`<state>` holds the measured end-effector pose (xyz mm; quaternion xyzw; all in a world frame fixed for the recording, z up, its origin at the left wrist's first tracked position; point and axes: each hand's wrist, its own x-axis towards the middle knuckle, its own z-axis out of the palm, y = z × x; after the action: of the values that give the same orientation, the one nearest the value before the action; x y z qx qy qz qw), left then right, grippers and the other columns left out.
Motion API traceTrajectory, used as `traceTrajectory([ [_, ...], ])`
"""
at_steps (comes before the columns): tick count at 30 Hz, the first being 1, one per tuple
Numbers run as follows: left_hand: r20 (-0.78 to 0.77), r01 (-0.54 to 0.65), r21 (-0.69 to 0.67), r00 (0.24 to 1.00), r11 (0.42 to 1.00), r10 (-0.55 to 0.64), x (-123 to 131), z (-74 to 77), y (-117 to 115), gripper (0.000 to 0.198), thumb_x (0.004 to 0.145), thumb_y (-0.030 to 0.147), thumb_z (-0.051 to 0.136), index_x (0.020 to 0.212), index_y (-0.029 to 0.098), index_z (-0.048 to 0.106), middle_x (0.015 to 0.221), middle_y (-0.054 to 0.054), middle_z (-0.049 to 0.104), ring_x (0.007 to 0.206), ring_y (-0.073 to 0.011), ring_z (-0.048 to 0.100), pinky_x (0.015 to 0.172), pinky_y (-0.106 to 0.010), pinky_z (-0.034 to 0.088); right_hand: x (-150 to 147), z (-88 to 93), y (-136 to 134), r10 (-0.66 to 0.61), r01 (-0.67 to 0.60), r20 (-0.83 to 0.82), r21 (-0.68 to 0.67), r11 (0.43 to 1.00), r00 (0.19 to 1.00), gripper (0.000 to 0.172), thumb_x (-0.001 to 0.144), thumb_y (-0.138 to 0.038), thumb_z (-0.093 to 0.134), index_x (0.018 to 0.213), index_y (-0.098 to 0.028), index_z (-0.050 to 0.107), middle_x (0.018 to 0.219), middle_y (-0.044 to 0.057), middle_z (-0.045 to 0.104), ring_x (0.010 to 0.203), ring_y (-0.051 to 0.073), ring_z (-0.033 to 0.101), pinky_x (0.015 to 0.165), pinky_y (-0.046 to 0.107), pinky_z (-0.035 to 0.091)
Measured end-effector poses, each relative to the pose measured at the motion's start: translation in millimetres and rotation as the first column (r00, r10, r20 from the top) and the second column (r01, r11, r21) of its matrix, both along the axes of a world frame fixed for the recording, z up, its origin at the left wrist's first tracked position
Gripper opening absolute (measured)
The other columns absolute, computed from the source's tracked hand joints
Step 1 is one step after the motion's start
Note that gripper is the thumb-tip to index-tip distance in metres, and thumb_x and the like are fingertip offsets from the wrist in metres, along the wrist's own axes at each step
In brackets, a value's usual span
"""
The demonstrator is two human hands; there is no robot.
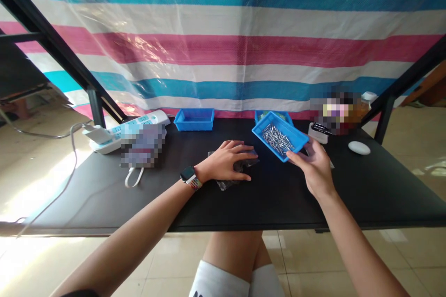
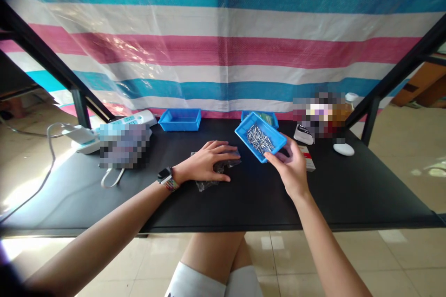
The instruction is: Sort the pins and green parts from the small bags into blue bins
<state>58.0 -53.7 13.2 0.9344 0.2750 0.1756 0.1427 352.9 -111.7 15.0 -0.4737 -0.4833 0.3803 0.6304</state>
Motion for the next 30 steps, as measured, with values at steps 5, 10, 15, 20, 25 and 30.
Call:
traceTrajectory([
  [5, 0.02, -0.057, 0.084, 0.998, 0.995, 0.055, 2.8, -0.6, -2.5, 0.036, 0.094, 0.058, 0.073, 0.116, 0.029, 0.077, 0.118, -0.007, 0.069, 0.107, -0.0258, 0.063, 0.098, -0.039, 0.049, -15.2, -9.2, -17.5, -0.031, 0.029, 0.095, 0.02, 0.999, 0.995, 0.077, 0.075, -0.043, 0.092, 0.143, -0.027, 0.06, 0.141, 0.014, 0.067, 0.114, 0.035, 0.075, 0.096, 0.052, 0.066],
  [10, 0.05, -0.087, 0.137, 0.995, 0.987, 0.081, 0.9, -3.4, -3.8, 0.018, 0.1, 0.041, 0.068, 0.106, 0.025, 0.073, 0.104, -0.003, 0.067, 0.092, -0.0186, 0.066, 0.081, -0.029, 0.05, -25.6, -10.9, -16.9, -0.009, 0.002, 0.25, 0.031, 1.0, 0.968, 0.076, 0.079, -0.042, 0.089, 0.147, -0.028, 0.059, 0.144, 0.014, 0.065, 0.113, 0.034, 0.076, 0.093, 0.05, 0.068],
  [15, 0.093, -0.052, 0.245, 0.995, 0.968, 0.03, 1.5, -6.4, -5.6, 0.013, 0.104, 0.031, 0.06, 0.103, 0.023, 0.071, 0.101, -0.004, 0.067, 0.091, -0.0175, 0.066, 0.081, -0.028, 0.051, -25.0, -7.3, -13.1, -0.027, -0.083, 0.515, 0.189, 0.979, 0.857, 0.062, 0.086, -0.032, 0.083, 0.145, -0.031, 0.064, 0.146, 0.012, 0.061, 0.121, 0.033, 0.072, 0.097, 0.048, 0.068],
  [20, 0.148, -0.043, 0.33, 0.989, 0.943, -0.006, 2.5, -6.7, -6.1, 0.021, 0.105, 0.038, 0.058, 0.1, 0.022, 0.072, 0.097, -0.006, 0.067, 0.088, -0.0192, 0.064, 0.08, -0.031, 0.053, -21.5, -2.6, -11.9, -0.01, -0.211, 0.68, 0.24, 0.948, 0.733, 0.062, 0.091, -0.028, 0.078, 0.15, -0.037, 0.061, 0.146, 0.009, 0.06, 0.133, 0.034, 0.065, 0.108, 0.051, 0.062],
  [25, 0.158, -0.02, 0.308, 0.987, 0.951, -0.03, 3.1, -5.5, -5.9, 0.029, 0.102, 0.048, 0.061, 0.103, 0.022, 0.073, 0.101, -0.009, 0.067, 0.09, -0.0218, 0.064, 0.082, -0.035, 0.055, -16.8, 3.1, -7.7, -0.057, -0.268, 0.775, 0.286, 0.92, 0.63, 0.063, 0.093, -0.024, 0.075, 0.151, -0.04, 0.059, 0.149, 0.007, 0.06, 0.14, 0.035, 0.061, 0.122, 0.054, 0.051],
  [30, 0.13, -0.009, 0.263, 0.991, 0.965, -0.026, 3.5, -1.4, -7.2, 0.037, 0.099, 0.056, 0.064, 0.11, 0.022, 0.075, 0.108, -0.011, 0.067, 0.096, -0.0241, 0.064, 0.087, -0.038, 0.055, -11.7, 7.6, -4.4, -0.078, -0.28, 0.814, 0.286, 0.916, 0.576, 0.059, 0.094, -0.023, 0.074, 0.149, -0.039, 0.062, 0.151, 0.006, 0.06, 0.14, 0.035, 0.061, 0.124, 0.054, 0.049],
])
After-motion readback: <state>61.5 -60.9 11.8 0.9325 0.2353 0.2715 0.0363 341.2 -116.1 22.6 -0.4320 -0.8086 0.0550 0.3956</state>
